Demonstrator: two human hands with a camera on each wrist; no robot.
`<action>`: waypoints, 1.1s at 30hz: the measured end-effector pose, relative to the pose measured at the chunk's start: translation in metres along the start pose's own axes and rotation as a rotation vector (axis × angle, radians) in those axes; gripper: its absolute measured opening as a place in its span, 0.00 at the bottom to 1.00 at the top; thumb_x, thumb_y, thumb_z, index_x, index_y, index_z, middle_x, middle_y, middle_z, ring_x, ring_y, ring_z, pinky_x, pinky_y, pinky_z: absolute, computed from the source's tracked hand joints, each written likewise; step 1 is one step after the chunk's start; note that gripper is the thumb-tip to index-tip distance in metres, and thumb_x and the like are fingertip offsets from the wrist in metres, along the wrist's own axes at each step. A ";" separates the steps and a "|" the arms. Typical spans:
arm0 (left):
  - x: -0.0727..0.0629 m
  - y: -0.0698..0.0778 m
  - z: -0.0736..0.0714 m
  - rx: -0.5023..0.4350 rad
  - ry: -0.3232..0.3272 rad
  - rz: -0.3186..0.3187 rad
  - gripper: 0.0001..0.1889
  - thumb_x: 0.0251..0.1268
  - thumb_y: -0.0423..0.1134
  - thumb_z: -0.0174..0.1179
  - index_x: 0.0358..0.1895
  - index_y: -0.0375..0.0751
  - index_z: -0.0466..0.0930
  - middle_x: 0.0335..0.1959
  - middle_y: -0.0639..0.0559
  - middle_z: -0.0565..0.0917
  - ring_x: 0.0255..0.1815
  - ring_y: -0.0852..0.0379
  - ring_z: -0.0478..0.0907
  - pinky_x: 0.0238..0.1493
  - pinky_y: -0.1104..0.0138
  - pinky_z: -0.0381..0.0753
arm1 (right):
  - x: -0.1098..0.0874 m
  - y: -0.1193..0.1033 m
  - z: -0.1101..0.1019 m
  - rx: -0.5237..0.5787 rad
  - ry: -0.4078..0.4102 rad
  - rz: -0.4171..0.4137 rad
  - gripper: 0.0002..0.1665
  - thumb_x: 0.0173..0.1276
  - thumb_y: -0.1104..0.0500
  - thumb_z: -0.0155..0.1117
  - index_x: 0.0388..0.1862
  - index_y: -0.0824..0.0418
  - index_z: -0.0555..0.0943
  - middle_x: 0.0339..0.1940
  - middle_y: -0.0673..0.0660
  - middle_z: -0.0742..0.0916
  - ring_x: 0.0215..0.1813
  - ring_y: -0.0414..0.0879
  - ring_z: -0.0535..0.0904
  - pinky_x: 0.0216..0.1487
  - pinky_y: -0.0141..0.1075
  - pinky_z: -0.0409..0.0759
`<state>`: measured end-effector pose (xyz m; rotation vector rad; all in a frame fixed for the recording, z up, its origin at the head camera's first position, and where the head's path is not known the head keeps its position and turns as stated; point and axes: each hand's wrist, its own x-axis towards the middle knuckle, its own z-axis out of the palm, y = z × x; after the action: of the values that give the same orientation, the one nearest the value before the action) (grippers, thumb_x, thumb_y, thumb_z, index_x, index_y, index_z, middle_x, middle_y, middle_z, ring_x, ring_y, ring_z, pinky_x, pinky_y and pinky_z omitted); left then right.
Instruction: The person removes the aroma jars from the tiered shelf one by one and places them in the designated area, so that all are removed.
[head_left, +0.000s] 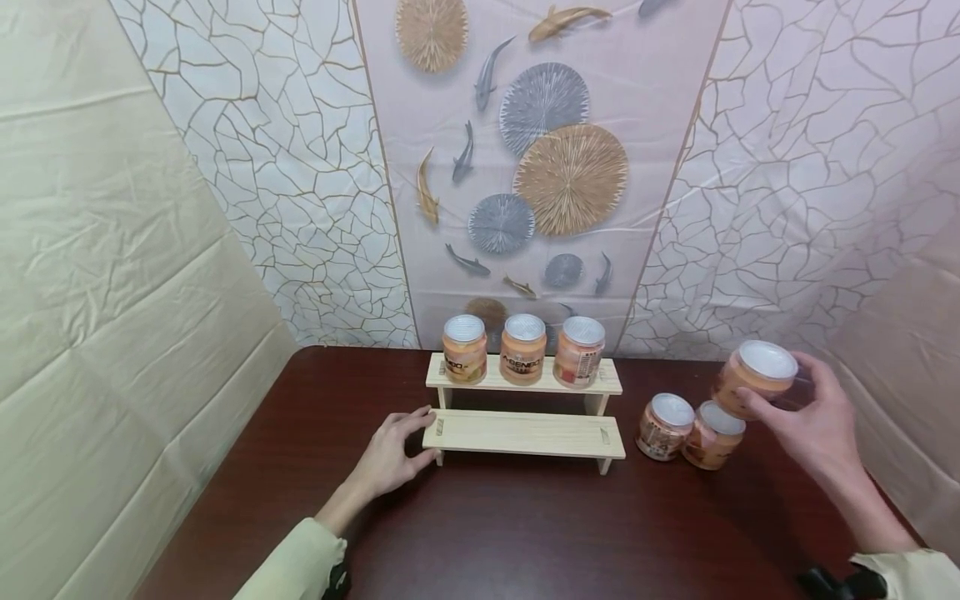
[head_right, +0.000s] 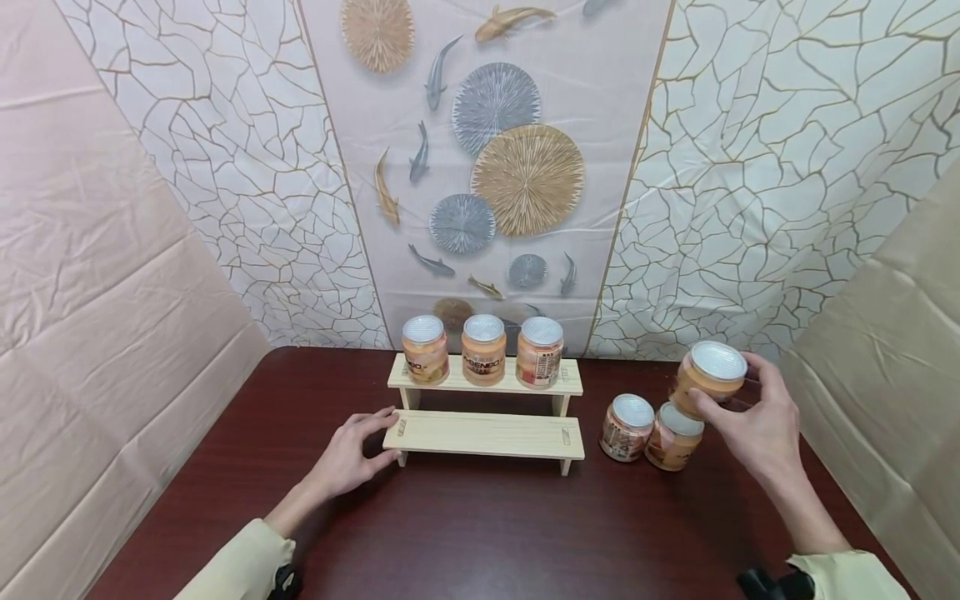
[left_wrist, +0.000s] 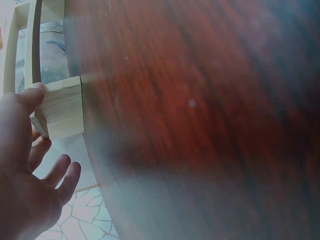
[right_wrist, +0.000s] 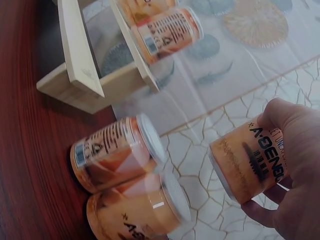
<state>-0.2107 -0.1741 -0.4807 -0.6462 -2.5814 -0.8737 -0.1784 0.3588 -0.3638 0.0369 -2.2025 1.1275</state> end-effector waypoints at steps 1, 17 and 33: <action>0.000 0.000 0.000 0.000 0.001 0.000 0.29 0.53 0.40 0.76 0.61 0.36 0.82 0.64 0.45 0.79 0.57 0.42 0.75 0.54 0.44 0.75 | 0.001 0.002 -0.001 -0.003 0.006 0.005 0.38 0.52 0.69 0.78 0.62 0.68 0.71 0.43 0.38 0.75 0.38 0.26 0.74 0.38 0.16 0.73; 0.001 0.001 0.000 0.006 0.000 0.004 0.30 0.54 0.40 0.76 0.61 0.35 0.81 0.64 0.44 0.79 0.56 0.41 0.75 0.53 0.45 0.76 | 0.001 0.029 -0.021 -0.014 0.035 0.081 0.32 0.54 0.70 0.76 0.56 0.56 0.74 0.45 0.37 0.74 0.40 0.20 0.72 0.42 0.15 0.72; -0.001 0.000 0.000 0.012 -0.006 -0.002 0.30 0.54 0.42 0.76 0.61 0.36 0.81 0.64 0.44 0.78 0.57 0.41 0.75 0.52 0.45 0.77 | -0.010 0.060 -0.026 -0.049 0.020 0.083 0.34 0.54 0.72 0.75 0.58 0.73 0.69 0.48 0.42 0.72 0.47 0.26 0.68 0.45 0.14 0.70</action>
<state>-0.2100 -0.1739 -0.4808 -0.6433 -2.5909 -0.8572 -0.1753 0.4129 -0.4018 -0.0871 -2.2310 1.1141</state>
